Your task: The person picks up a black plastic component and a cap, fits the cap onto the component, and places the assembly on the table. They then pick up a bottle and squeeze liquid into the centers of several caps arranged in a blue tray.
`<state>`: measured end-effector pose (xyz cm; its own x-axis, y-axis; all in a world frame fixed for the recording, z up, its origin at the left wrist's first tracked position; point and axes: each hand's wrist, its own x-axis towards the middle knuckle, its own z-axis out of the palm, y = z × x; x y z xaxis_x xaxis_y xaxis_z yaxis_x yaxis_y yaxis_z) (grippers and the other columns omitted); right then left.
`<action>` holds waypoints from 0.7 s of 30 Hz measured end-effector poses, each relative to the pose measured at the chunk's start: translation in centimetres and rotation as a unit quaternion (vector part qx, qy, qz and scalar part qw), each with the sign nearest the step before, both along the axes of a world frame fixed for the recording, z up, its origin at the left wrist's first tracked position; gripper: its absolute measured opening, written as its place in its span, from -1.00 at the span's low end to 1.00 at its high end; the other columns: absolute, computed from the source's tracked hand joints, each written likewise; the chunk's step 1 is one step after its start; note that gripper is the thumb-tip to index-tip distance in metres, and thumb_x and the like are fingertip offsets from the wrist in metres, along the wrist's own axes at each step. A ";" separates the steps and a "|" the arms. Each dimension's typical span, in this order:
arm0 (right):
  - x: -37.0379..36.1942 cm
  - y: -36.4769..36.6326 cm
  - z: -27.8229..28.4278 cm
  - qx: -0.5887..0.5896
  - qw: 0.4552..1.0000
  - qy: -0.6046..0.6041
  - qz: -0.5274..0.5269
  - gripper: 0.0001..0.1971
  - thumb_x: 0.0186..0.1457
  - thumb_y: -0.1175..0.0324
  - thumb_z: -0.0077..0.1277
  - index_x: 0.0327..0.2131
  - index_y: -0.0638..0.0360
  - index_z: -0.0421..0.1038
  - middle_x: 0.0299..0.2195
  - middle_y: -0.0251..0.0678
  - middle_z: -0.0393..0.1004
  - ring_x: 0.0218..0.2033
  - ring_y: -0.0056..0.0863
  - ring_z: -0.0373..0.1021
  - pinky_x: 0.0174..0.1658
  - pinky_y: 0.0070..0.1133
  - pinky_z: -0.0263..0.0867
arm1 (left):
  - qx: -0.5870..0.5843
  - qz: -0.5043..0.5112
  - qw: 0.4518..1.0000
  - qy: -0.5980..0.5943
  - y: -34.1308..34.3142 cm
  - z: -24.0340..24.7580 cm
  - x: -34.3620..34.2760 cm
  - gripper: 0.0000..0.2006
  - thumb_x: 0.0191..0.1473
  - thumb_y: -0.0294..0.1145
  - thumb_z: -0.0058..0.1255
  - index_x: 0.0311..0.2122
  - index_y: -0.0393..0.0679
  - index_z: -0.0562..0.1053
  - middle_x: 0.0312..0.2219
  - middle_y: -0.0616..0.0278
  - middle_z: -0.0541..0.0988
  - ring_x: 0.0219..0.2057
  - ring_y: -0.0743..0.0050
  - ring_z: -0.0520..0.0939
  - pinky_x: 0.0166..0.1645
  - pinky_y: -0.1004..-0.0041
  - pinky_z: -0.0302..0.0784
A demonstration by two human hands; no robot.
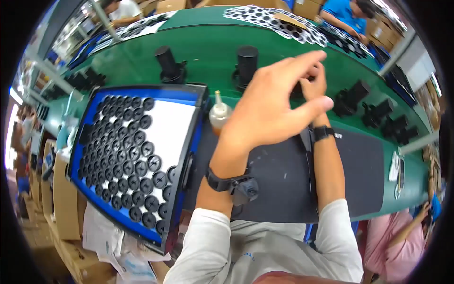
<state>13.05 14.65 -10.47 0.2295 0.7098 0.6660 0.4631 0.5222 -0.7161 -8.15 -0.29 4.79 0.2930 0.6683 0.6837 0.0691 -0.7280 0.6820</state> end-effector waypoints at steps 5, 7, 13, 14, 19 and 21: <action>-1.2 -3.8 6.7 0.103 0.973 0.191 0.079 -0.47 -0.12 0.46 0.23 -0.03 0.24 0.27 -0.15 -0.22 0.39 -0.15 -0.48 0.37 -0.08 -0.56 0.32 | 0.001 0.019 1.000 0.022 -2.3 1.2 -1.9 -0.41 -0.10 -0.35 0.24 0.09 -0.18 0.35 -0.16 0.14 0.56 -0.15 0.42 0.56 -0.05 0.41 0.45; -0.1 -5.9 8.7 0.122 0.972 0.178 0.088 -0.47 -0.12 0.51 0.18 -0.02 0.25 0.25 -0.14 -0.19 0.38 -0.14 -0.46 0.38 -0.06 -0.55 0.32 | -0.044 -0.048 0.998 -0.021 -3.3 1.0 -1.5 -0.45 -0.10 -0.35 0.23 0.05 -0.19 0.39 -0.20 0.15 0.57 -0.18 0.40 0.58 -0.07 0.41 0.47; 2.8 -8.1 10.6 0.131 0.970 0.165 0.122 -0.50 -0.13 0.64 0.04 -0.03 0.28 0.22 -0.16 -0.12 0.40 -0.18 -0.36 0.43 -0.06 -0.50 0.36 | 0.001 -0.128 0.971 0.202 -5.3 5.7 -0.6 -0.56 -0.08 -0.36 0.22 -0.05 -0.22 0.46 -0.29 0.16 0.60 -0.25 0.44 0.61 -0.12 0.45 0.51; 3.2 -8.4 10.6 0.128 0.970 0.168 0.119 -0.50 -0.13 0.64 0.04 -0.03 0.28 0.22 -0.16 -0.12 0.40 -0.18 -0.36 0.43 -0.06 -0.50 0.36 | -0.010 -0.094 0.966 0.241 -5.3 6.9 -1.6 -0.59 -0.07 -0.36 0.21 -0.08 -0.24 0.47 -0.31 0.16 0.60 -0.27 0.47 0.61 -0.14 0.46 0.52; 4.5 -9.5 11.9 0.146 0.950 0.251 0.112 -0.53 -0.14 0.65 0.00 -0.06 0.30 0.23 -0.21 -0.10 0.42 -0.24 -0.31 0.46 -0.11 -0.50 0.39 | -0.087 0.218 0.919 0.316 -2.5 5.4 -12.4 -0.71 -0.07 -0.34 0.16 -0.22 -0.26 0.52 -0.45 0.12 0.61 -0.42 0.45 0.61 -0.30 0.48 0.52; 4.5 -9.8 12.2 0.142 0.957 0.235 0.095 -0.54 -0.13 0.66 -0.01 -0.06 0.31 0.23 -0.22 -0.11 0.42 -0.24 -0.31 0.46 -0.12 -0.50 0.39 | -0.119 0.319 0.828 0.446 -2.4 1.2 -18.6 -0.66 -0.18 -0.30 0.23 -0.25 -0.24 0.53 -0.45 0.09 0.59 -0.40 0.29 0.61 -0.24 0.41 0.51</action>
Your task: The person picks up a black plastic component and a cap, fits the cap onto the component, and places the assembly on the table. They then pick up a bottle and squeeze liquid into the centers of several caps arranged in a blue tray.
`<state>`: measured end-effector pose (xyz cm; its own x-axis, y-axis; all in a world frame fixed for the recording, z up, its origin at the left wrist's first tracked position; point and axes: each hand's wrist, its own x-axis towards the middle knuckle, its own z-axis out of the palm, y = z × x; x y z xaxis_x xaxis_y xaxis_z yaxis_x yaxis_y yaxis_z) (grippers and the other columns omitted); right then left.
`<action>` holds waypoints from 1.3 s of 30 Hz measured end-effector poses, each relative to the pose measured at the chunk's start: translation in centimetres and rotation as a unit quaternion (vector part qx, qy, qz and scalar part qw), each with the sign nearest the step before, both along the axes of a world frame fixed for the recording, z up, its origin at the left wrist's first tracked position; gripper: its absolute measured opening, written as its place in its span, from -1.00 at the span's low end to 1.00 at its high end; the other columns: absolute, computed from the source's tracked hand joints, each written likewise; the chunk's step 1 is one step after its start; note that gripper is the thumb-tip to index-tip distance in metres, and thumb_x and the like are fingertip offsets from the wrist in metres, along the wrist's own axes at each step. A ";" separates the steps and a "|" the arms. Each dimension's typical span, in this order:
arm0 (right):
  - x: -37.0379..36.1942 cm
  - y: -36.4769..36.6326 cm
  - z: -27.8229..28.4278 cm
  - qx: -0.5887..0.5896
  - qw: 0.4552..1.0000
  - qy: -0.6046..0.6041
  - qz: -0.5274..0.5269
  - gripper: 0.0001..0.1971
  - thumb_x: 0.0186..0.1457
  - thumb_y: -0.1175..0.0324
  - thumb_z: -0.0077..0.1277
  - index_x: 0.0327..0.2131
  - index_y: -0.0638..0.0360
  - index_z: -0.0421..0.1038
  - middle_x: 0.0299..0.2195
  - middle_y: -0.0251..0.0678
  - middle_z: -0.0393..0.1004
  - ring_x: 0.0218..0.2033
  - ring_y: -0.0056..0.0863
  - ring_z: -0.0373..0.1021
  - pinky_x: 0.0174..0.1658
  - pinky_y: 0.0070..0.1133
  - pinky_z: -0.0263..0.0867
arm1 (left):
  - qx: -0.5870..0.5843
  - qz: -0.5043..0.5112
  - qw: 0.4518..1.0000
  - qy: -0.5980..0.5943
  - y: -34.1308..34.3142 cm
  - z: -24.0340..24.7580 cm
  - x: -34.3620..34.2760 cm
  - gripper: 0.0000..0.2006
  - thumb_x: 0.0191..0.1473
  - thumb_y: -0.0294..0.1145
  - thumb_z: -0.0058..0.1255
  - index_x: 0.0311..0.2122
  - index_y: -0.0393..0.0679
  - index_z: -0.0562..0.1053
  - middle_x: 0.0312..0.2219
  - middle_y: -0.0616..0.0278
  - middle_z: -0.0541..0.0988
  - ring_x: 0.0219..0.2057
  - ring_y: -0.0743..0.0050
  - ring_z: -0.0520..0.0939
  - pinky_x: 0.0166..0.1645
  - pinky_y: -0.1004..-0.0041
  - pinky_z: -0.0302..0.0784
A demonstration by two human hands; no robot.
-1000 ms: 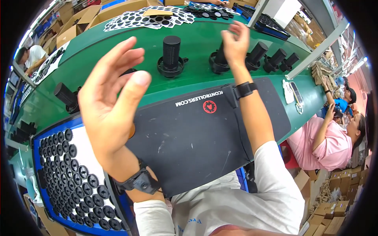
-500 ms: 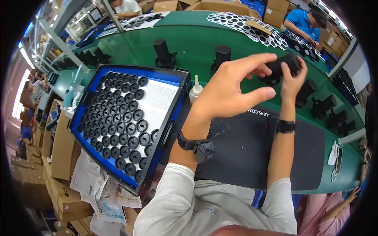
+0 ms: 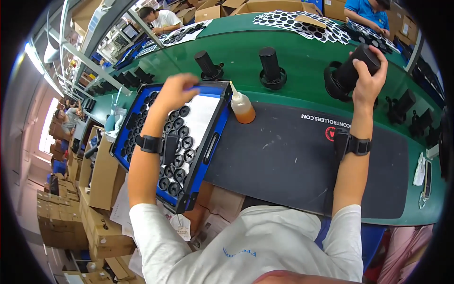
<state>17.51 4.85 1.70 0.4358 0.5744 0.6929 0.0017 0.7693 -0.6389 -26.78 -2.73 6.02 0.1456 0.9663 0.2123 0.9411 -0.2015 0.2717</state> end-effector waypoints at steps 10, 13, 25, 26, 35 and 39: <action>-0.2 -0.1 -0.3 0.002 0.996 0.026 0.085 -0.54 -0.15 0.64 -0.01 -0.07 0.31 0.25 -0.23 -0.11 0.43 -0.25 -0.30 0.47 -0.14 -0.51 0.41 | -0.117 0.193 0.963 0.147 -4.5 -12.8 -10.1 -0.44 -0.39 -0.07 0.35 -0.18 -0.10 0.56 -0.38 0.03 0.57 -0.19 0.04 0.57 -0.04 0.27 0.46; 0.0 -0.2 -0.1 0.001 0.995 0.038 0.087 -0.54 -0.16 0.63 -0.01 -0.07 0.32 0.26 -0.24 -0.11 0.43 -0.25 -0.29 0.47 -0.15 -0.51 0.41 | -0.135 0.206 0.957 0.151 -4.2 -13.3 -10.7 -0.45 -0.40 -0.05 0.36 -0.21 -0.10 0.58 -0.34 -0.01 0.59 -0.21 0.09 0.59 -0.04 0.31 0.47; 0.7 0.1 -0.3 0.005 0.992 0.053 0.111 -0.54 -0.16 0.62 -0.02 -0.07 0.34 0.27 -0.26 -0.10 0.45 -0.27 -0.31 0.49 -0.16 -0.53 0.41 | -0.228 0.300 0.924 0.060 -3.1 -13.6 -10.2 -0.51 -0.44 -0.09 0.36 -0.41 -0.29 0.58 -0.45 0.01 0.61 -0.42 0.23 0.63 -0.25 0.40 0.51; 0.7 0.0 -0.2 0.007 0.992 0.056 0.113 -0.54 -0.16 0.62 -0.03 -0.07 0.34 0.27 -0.26 -0.10 0.45 -0.27 -0.31 0.49 -0.16 -0.53 0.41 | -0.228 0.301 0.924 0.062 -3.2 -13.7 -10.4 -0.51 -0.44 -0.09 0.36 -0.41 -0.29 0.58 -0.45 0.01 0.61 -0.42 0.23 0.63 -0.25 0.40 0.51; 1.1 -0.2 -0.3 0.009 0.990 0.069 0.119 -0.54 -0.16 0.63 -0.04 -0.06 0.34 0.26 -0.26 -0.10 0.45 -0.29 -0.31 0.48 -0.18 -0.52 0.42 | -0.101 0.289 0.951 0.044 -3.8 -13.9 -10.7 -0.46 -0.50 -0.10 0.36 -0.40 -0.34 0.55 -0.47 -0.02 0.61 -0.41 0.17 0.64 -0.25 0.39 0.53; 1.0 -0.2 -0.1 0.010 0.980 0.099 0.174 -0.55 -0.13 0.60 0.01 -0.06 0.34 0.26 -0.27 -0.12 0.45 -0.29 -0.32 0.48 -0.18 -0.52 0.42 | -0.024 0.307 0.951 0.023 -3.4 -12.2 -11.4 -0.45 -0.48 -0.12 0.35 -0.35 -0.33 0.54 -0.46 -0.01 0.61 -0.41 0.20 0.63 -0.24 0.38 0.53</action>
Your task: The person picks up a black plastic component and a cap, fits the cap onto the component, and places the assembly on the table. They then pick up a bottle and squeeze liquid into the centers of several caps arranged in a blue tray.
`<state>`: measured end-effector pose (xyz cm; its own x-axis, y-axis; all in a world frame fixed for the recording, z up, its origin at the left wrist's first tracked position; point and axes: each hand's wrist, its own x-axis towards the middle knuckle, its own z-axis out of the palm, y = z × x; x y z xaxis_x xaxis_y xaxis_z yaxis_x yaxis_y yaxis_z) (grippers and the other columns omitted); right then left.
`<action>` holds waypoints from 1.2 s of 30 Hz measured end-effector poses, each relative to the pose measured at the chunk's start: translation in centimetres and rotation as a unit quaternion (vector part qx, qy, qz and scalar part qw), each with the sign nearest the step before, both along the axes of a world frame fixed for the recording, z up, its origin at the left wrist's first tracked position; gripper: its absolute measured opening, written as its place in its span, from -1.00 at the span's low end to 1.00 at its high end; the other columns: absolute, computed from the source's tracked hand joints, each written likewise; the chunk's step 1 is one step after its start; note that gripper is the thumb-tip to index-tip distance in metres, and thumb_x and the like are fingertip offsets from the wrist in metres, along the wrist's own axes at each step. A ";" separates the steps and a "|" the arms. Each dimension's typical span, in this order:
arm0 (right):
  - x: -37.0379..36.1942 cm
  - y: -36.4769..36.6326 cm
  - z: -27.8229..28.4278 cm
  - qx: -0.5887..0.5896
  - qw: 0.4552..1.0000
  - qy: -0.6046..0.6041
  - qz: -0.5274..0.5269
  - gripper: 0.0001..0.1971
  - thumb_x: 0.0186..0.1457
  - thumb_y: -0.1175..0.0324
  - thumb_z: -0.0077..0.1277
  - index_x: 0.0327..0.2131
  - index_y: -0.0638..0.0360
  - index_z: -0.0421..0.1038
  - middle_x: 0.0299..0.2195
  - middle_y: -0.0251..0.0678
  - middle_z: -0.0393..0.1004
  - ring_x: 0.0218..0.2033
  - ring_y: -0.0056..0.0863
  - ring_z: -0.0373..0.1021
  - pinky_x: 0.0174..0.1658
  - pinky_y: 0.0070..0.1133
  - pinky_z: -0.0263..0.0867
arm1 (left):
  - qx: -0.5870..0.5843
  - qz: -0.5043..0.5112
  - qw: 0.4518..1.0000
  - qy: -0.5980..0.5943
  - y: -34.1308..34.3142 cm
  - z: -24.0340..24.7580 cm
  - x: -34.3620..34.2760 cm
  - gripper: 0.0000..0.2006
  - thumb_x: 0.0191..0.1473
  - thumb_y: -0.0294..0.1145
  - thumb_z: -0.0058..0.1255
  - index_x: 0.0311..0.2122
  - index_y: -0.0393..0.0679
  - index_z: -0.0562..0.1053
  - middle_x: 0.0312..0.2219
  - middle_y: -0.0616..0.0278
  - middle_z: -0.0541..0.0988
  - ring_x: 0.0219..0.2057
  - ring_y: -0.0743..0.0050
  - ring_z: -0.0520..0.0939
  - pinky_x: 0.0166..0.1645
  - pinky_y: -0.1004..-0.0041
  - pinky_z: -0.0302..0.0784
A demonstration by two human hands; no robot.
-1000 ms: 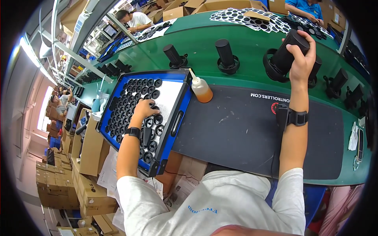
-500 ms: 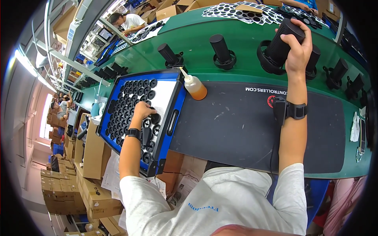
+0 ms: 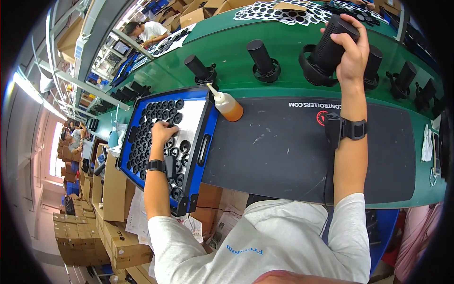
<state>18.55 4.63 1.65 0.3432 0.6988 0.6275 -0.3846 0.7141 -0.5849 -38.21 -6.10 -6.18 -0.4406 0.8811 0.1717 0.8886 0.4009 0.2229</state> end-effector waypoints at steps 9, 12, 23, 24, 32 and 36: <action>-1.5 -0.8 0.8 -0.049 0.986 -0.056 -0.148 -0.44 -0.10 0.44 0.26 -0.02 0.28 0.23 -0.25 -0.20 0.46 -0.25 -0.49 0.44 -0.17 -0.59 0.39 | 0.251 -0.321 0.835 -0.370 2.2 14.6 18.5 -0.71 0.01 -0.41 0.08 -0.14 -0.24 0.42 -0.33 0.17 0.48 -0.22 0.36 0.59 -0.20 0.42 0.52; -0.7 -1.9 1.4 -0.082 0.981 -0.145 -0.096 -0.41 -0.12 0.45 0.27 -0.01 0.27 0.21 -0.24 -0.23 0.46 -0.25 -0.54 0.43 -0.15 -0.62 0.38 | 0.152 -0.412 0.641 -0.630 3.8 13.6 26.0 -0.81 0.09 -0.43 -0.05 -0.18 -0.23 0.37 -0.27 0.05 0.49 -0.22 0.12 0.60 -0.21 0.33 0.59; 1.0 -4.9 3.5 0.024 0.992 0.115 0.050 -0.52 -0.02 0.26 -0.01 -0.03 0.29 0.22 -0.27 -0.09 0.44 -0.33 -0.36 0.44 -0.25 -0.43 0.42 | -0.012 -0.395 0.352 -0.848 6.3 6.2 35.8 -0.69 0.21 -0.17 -0.30 -0.11 -0.17 0.32 -0.32 -0.02 0.51 -0.35 0.17 0.57 -0.40 0.38 0.57; 1.0 -4.8 3.3 0.026 0.985 0.160 0.062 -0.52 -0.01 0.18 -0.05 -0.05 0.28 0.23 -0.27 -0.08 0.44 -0.34 -0.33 0.44 -0.25 -0.38 0.41 | -0.018 -0.398 0.344 -0.850 6.4 6.2 36.0 -0.69 0.22 -0.16 -0.32 -0.08 -0.16 0.30 -0.33 -0.01 0.50 -0.37 0.19 0.56 -0.41 0.40 0.56; -1.0 -1.8 2.2 -0.035 0.951 0.280 0.127 -0.52 0.01 -0.01 -0.17 -0.19 0.24 0.27 -0.32 -0.08 0.44 -0.36 -0.26 0.41 -0.22 -0.32 0.38 | 0.003 -0.423 0.378 -0.823 5.4 6.9 35.8 -0.68 0.25 -0.18 -0.30 -0.01 -0.15 0.26 -0.29 0.03 0.46 -0.37 0.29 0.55 -0.40 0.40 0.56; -0.5 -1.1 1.4 -0.019 0.947 0.282 0.155 -0.52 0.01 -0.01 -0.19 -0.19 0.24 0.28 -0.33 -0.07 0.45 -0.36 -0.25 0.41 -0.21 -0.33 0.37 | 0.024 -0.429 0.414 -0.802 4.9 7.1 35.8 -0.63 0.24 -0.15 -0.23 0.02 -0.19 0.25 -0.23 0.05 0.45 -0.33 0.32 0.56 -0.34 0.38 0.58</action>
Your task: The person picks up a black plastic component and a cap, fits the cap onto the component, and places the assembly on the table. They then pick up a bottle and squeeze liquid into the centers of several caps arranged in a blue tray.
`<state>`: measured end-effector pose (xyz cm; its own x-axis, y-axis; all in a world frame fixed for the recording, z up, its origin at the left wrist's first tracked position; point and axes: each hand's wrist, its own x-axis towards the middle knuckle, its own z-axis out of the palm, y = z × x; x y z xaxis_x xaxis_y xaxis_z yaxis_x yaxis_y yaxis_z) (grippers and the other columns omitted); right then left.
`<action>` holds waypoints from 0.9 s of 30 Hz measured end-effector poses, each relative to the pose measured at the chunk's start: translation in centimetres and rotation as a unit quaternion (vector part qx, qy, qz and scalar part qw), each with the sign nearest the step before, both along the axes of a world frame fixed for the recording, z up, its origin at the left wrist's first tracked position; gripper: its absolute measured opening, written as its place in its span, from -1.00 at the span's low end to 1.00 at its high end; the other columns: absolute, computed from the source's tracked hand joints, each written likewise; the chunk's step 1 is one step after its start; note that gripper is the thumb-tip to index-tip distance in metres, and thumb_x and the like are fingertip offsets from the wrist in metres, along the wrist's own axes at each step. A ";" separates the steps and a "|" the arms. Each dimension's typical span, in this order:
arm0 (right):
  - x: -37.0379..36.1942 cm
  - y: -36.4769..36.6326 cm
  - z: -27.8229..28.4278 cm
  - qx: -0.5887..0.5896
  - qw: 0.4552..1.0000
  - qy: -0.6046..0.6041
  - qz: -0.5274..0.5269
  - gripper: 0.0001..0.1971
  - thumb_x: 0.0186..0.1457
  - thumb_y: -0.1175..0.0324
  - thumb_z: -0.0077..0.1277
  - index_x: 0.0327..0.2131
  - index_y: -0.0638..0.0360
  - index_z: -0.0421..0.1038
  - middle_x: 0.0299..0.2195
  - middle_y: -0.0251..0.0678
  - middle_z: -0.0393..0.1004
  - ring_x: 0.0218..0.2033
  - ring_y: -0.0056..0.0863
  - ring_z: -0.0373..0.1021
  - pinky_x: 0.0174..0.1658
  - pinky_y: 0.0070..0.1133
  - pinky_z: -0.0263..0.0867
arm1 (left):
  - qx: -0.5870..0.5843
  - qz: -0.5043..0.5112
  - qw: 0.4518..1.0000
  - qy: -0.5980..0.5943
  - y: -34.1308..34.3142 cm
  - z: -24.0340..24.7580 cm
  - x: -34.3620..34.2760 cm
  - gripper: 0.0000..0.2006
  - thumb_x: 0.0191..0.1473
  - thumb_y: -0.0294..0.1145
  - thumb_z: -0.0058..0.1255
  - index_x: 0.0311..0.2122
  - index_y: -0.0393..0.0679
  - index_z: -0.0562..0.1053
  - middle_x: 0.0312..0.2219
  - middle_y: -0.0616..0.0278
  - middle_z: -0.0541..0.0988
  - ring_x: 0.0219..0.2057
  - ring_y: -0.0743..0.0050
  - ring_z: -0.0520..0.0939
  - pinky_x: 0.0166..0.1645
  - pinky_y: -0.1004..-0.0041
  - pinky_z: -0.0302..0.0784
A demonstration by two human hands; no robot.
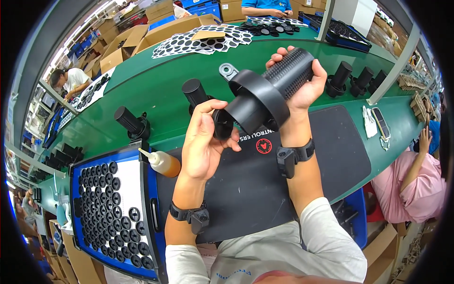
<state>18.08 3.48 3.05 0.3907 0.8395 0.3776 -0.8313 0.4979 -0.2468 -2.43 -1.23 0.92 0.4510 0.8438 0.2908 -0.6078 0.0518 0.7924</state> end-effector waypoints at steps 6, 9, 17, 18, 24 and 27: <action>0.5 -0.1 -0.2 0.024 1.000 -0.003 -0.015 -0.47 0.00 -0.03 -0.20 -0.15 0.26 0.27 -0.32 -0.05 0.45 -0.36 -0.25 0.41 -0.21 -0.33 0.37 | 0.010 0.022 0.998 0.061 -1.1 1.2 -0.1 -0.43 0.14 -0.13 -0.01 0.15 -0.26 0.19 -0.15 0.07 0.43 -0.21 0.27 0.58 -0.19 0.35 0.62; 1.2 -0.4 -0.1 0.054 0.998 0.012 -0.024 -0.44 -0.02 -0.02 -0.19 -0.10 0.28 0.26 -0.29 -0.03 0.45 -0.35 -0.25 0.41 -0.21 -0.31 0.36 | 0.021 0.008 0.998 0.065 -1.0 0.9 -0.3 -0.38 0.08 -0.21 0.09 0.17 -0.29 0.18 -0.13 0.05 0.44 -0.17 0.26 0.58 -0.14 0.34 0.61; 0.4 -1.8 0.4 0.113 0.993 -0.013 -0.038 -0.40 -0.06 -0.03 -0.14 -0.07 0.28 0.25 -0.27 -0.04 0.42 -0.32 -0.22 0.40 -0.22 -0.29 0.35 | 0.047 0.051 0.994 0.084 -0.9 0.0 0.3 -0.36 0.04 -0.23 0.14 0.14 -0.38 0.21 -0.08 0.03 0.45 -0.12 0.23 0.57 -0.12 0.33 0.63; 0.4 -1.8 0.4 0.113 0.993 -0.013 -0.038 -0.40 -0.06 -0.03 -0.14 -0.07 0.28 0.25 -0.27 -0.04 0.42 -0.32 -0.22 0.40 -0.22 -0.29 0.35 | 0.049 0.057 0.993 0.096 -0.9 0.0 0.3 -0.37 0.04 -0.23 0.14 0.13 -0.39 0.22 -0.08 0.03 0.45 -0.12 0.24 0.58 -0.13 0.33 0.63; 0.1 -1.5 0.1 0.187 0.982 -0.020 0.009 -0.40 -0.07 -0.07 -0.13 -0.07 0.23 0.25 -0.29 -0.04 0.41 -0.32 -0.21 0.39 -0.21 -0.30 0.37 | -0.009 0.033 0.996 0.077 -0.4 0.0 0.0 -0.43 0.02 -0.29 0.18 0.07 -0.40 0.29 -0.18 0.02 0.51 -0.21 0.33 0.60 -0.17 0.38 0.63; 0.1 -1.8 0.5 0.219 0.974 -0.042 0.023 -0.40 -0.05 -0.08 -0.15 -0.07 0.22 0.25 -0.29 -0.03 0.41 -0.33 -0.21 0.39 -0.21 -0.30 0.37 | -0.028 -0.005 0.997 0.078 -0.3 0.2 -0.2 -0.45 0.04 -0.25 0.15 0.06 -0.39 0.31 -0.20 0.02 0.53 -0.24 0.34 0.62 -0.20 0.38 0.64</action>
<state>18.16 1.67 3.57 0.3081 0.6064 0.7330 -0.8416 0.5331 -0.0873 -2.67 -1.49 1.12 0.4959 0.8518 0.1690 -0.4767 0.1043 0.8729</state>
